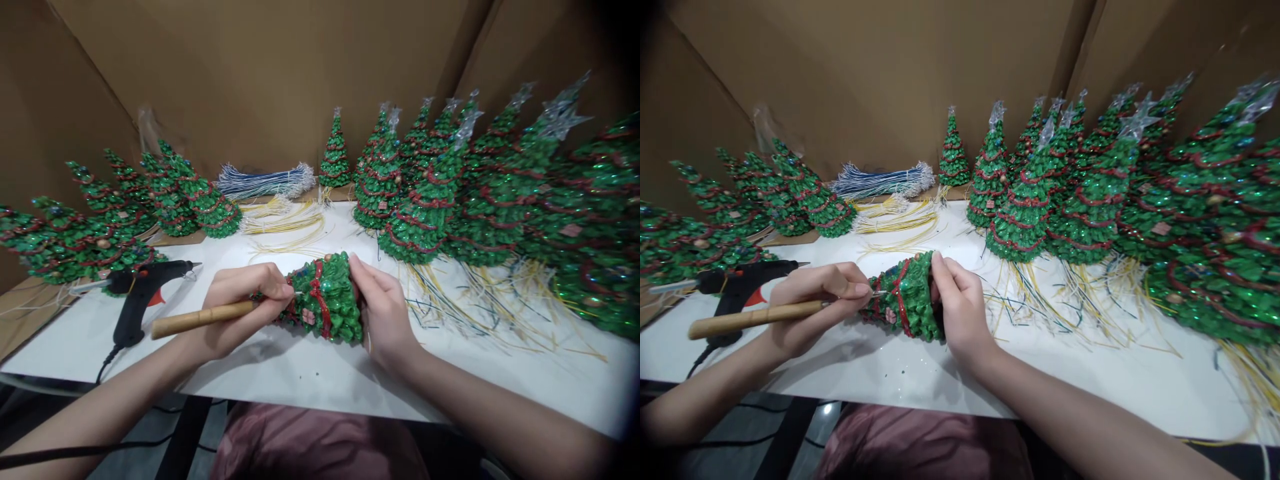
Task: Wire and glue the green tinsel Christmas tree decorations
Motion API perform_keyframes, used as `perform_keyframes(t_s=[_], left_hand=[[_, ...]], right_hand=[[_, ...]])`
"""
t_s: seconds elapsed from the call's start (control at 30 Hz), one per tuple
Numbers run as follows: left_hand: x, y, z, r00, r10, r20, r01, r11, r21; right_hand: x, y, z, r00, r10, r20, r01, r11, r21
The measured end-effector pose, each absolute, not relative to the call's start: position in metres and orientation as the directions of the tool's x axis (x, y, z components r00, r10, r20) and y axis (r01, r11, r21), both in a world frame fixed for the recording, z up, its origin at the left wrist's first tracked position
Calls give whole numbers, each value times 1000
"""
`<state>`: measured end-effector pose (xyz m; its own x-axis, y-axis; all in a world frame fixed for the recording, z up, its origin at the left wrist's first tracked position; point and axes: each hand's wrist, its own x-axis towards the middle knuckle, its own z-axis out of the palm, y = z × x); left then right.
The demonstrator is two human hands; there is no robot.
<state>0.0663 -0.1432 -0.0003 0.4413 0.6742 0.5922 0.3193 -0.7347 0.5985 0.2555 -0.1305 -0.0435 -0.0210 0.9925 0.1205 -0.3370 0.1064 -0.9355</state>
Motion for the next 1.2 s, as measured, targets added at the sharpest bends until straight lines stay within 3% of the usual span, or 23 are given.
perform_keyframes(t_s=[0.27, 0.33, 0.4, 0.5, 0.57, 0.67, 0.9, 1.2], left_hand=[[60, -144, 1, 334, 727, 599, 231, -680, 696], [57, -145, 6, 327, 709, 625, 232, -701, 674], [54, -148, 12, 389, 661, 642, 348, -750, 562], [52, -152, 19, 564, 549, 617, 564, -802, 197], [51, -154, 21, 650, 485, 586, 608, -794, -17], [50, -154, 20, 755, 435, 491, 587, -781, -211], [62, -152, 37, 875, 351, 332, 478, -731, -486], [80, -154, 55, 928, 358, 104, 336, -681, -650]], right_hand=[[255, -130, -44, -41, 991, 131, -326, 111, -939], [255, -130, -44, -38, 990, 133, -319, 114, -941], [255, -129, -44, -33, 991, 133, -316, 116, -942], [255, -130, -45, -34, 991, 127, -324, 109, -940], [255, -130, -45, -36, 991, 126, -337, 107, -936], [255, -129, -44, -34, 991, 129, -357, 108, -928], [255, -129, -40, -44, 991, 123, -349, 100, -932], [255, -131, -38, -44, 990, 134, -351, 111, -930]])
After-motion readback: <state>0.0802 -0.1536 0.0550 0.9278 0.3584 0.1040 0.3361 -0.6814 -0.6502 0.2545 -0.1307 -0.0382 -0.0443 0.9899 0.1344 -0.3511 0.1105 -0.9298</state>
